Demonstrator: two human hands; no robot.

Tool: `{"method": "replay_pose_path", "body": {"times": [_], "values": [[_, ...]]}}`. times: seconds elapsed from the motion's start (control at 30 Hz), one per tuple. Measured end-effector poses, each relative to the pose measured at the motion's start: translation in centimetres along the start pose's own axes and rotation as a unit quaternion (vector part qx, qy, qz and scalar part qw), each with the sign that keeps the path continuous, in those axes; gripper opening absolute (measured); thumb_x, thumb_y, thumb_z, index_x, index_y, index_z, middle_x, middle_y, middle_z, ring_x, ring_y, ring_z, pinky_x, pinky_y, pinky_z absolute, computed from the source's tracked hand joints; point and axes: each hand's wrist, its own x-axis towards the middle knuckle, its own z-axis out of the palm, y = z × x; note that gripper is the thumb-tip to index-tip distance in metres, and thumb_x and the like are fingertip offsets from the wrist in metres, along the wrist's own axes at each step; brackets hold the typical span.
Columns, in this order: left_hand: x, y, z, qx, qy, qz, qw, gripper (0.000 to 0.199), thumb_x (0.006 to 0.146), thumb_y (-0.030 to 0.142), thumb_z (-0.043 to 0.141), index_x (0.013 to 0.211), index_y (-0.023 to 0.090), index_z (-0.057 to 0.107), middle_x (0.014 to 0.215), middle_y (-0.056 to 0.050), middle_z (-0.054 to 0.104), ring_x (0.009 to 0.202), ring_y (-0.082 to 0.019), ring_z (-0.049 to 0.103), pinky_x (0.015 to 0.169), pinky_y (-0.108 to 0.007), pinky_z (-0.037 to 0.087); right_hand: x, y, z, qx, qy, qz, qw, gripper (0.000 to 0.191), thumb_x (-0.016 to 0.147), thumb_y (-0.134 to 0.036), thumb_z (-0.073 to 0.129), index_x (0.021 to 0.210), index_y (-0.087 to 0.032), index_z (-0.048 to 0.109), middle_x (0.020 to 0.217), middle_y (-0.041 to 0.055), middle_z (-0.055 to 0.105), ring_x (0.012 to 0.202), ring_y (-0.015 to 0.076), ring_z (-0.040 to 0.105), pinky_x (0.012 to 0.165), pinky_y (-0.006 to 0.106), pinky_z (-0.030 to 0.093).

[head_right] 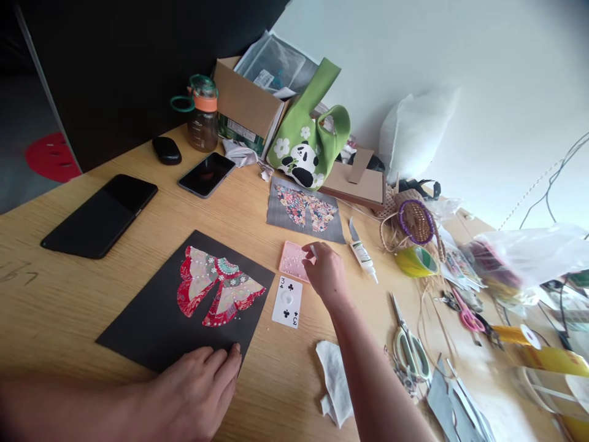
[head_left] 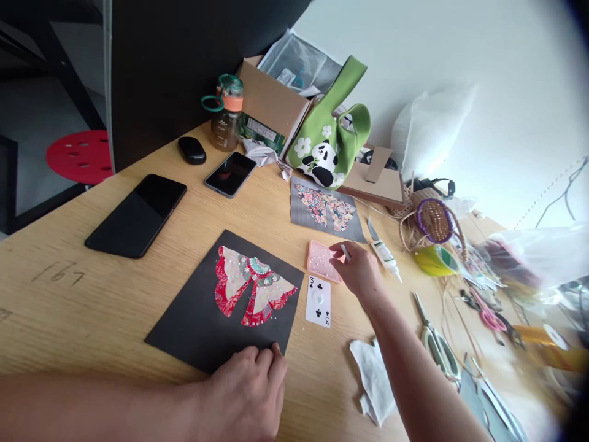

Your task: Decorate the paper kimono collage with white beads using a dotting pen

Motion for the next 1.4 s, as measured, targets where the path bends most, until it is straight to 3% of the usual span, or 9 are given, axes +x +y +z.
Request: {"method": "replay_pose_path", "body": {"times": [0.1, 0.2, 0.33, 0.5, 0.93, 1.03, 1.2, 1.3, 1.4], "values": [[-0.1, 0.0, -0.1, 0.0, 0.004, -0.004, 1.0, 0.026, 0.091, 0.023, 0.056, 0.103, 0.005, 0.071, 0.106, -0.022, 0.071, 0.071, -0.022, 0.062, 0.054, -0.034, 0.039, -0.8, -1.0, -0.5, 0.0, 0.01, -0.015, 1.0, 0.013, 0.073, -0.025, 0.061, 0.08, -0.02, 0.07, 0.077, 0.0045, 0.067, 0.063, 0.0153, 0.058, 0.063, 0.03, 0.043], [-0.1, -0.1, -0.1, -0.001, 0.006, 0.002, 1.0, 0.028, 0.091, 0.024, 0.055, 0.103, 0.004, 0.071, 0.106, -0.023, 0.07, 0.071, -0.022, 0.061, 0.054, -0.034, 0.038, -3.1, -2.7, -1.1, 0.015, -0.005, -0.052, 0.998, 0.019, 0.085, -0.031, 0.056, 0.08, -0.02, 0.071, 0.077, 0.0031, 0.065, 0.059, 0.0126, 0.056, 0.061, 0.029, 0.044], [-0.1, 0.0, -0.3, 0.004, 0.011, 0.001, 1.0, 0.03, 0.092, 0.025, 0.054, 0.105, 0.004, 0.071, 0.108, -0.023, 0.071, 0.07, -0.022, 0.061, 0.053, -0.034, 0.036, -8.0, -4.6, -1.2, 0.05, -0.116, -0.195, 0.973, 0.033, 0.094, -0.018, 0.043, 0.108, -0.019, 0.072, 0.083, 0.0039, 0.063, 0.066, 0.0121, 0.06, 0.059, 0.025, 0.045], [-0.1, 0.2, -0.4, 0.016, 0.025, -0.005, 1.0, 0.031, 0.092, 0.025, 0.054, 0.106, 0.004, 0.072, 0.108, -0.024, 0.072, 0.068, -0.022, 0.061, 0.052, -0.034, 0.035, -12.2, -5.3, 0.3, -0.079, -0.17, -0.333, 0.924, 0.052, 0.088, -0.005, 0.035, 0.13, -0.014, 0.064, 0.074, 0.0025, 0.06, 0.056, 0.0126, 0.056, 0.053, 0.027, 0.041], [-0.1, 0.4, -0.2, 0.003, 0.01, -0.006, 1.0, 0.026, 0.092, 0.026, 0.059, 0.102, 0.005, 0.071, 0.11, -0.025, 0.072, 0.073, -0.024, 0.063, 0.053, -0.034, 0.038, -13.0, -5.2, 1.7, -0.216, -0.161, -0.414, 0.869, 0.055, 0.082, -0.003, 0.052, 0.136, -0.008, 0.058, 0.079, 0.0043, 0.065, 0.058, 0.0167, 0.06, 0.05, 0.031, 0.041], [-0.1, 0.5, -0.1, 0.006, 0.016, -0.014, 1.0, 0.025, 0.091, 0.024, 0.058, 0.101, 0.005, 0.072, 0.109, -0.025, 0.072, 0.072, -0.023, 0.063, 0.053, -0.034, 0.038, -13.1, -5.3, 1.7, -0.2, -0.157, -0.408, 0.877, 0.053, 0.083, -0.002, 0.049, 0.134, -0.009, 0.06, 0.079, 0.0045, 0.065, 0.057, 0.0155, 0.059, 0.05, 0.03, 0.041], [0.0, 0.3, -0.2, 0.01, 0.025, -0.007, 1.0, 0.028, 0.091, 0.023, 0.056, 0.105, 0.004, 0.072, 0.109, -0.025, 0.072, 0.068, -0.022, 0.061, 0.051, -0.034, 0.035, -12.5, -5.3, 0.6, -0.047, -0.158, -0.324, 0.932, 0.05, 0.087, -0.004, 0.038, 0.127, -0.014, 0.065, 0.074, 0.0028, 0.061, 0.056, 0.0126, 0.057, 0.052, 0.025, 0.044], [0.0, 0.3, -0.2, 0.012, 0.018, -0.012, 1.0, 0.029, 0.091, 0.024, 0.057, 0.105, 0.003, 0.072, 0.108, -0.024, 0.072, 0.067, -0.021, 0.06, 0.051, -0.034, 0.035, -10.5, -4.7, -0.6, 0.042, -0.136, -0.259, 0.955, 0.043, 0.089, -0.01, 0.04, 0.12, -0.016, 0.069, 0.073, 0.0016, 0.061, 0.054, 0.0105, 0.055, 0.05, 0.023, 0.042], [-0.1, 0.3, -0.2, 0.015, 0.014, -0.011, 1.0, 0.027, 0.091, 0.026, 0.059, 0.1, 0.005, 0.072, 0.109, -0.024, 0.072, 0.066, -0.021, 0.06, 0.051, -0.034, 0.035, -7.1, -3.4, -1.6, 0.053, -0.076, -0.185, 0.978, 0.031, 0.093, -0.022, 0.047, 0.108, -0.018, 0.073, 0.07, 0.0018, 0.065, 0.057, 0.0126, 0.059, 0.054, 0.025, 0.044]]}}
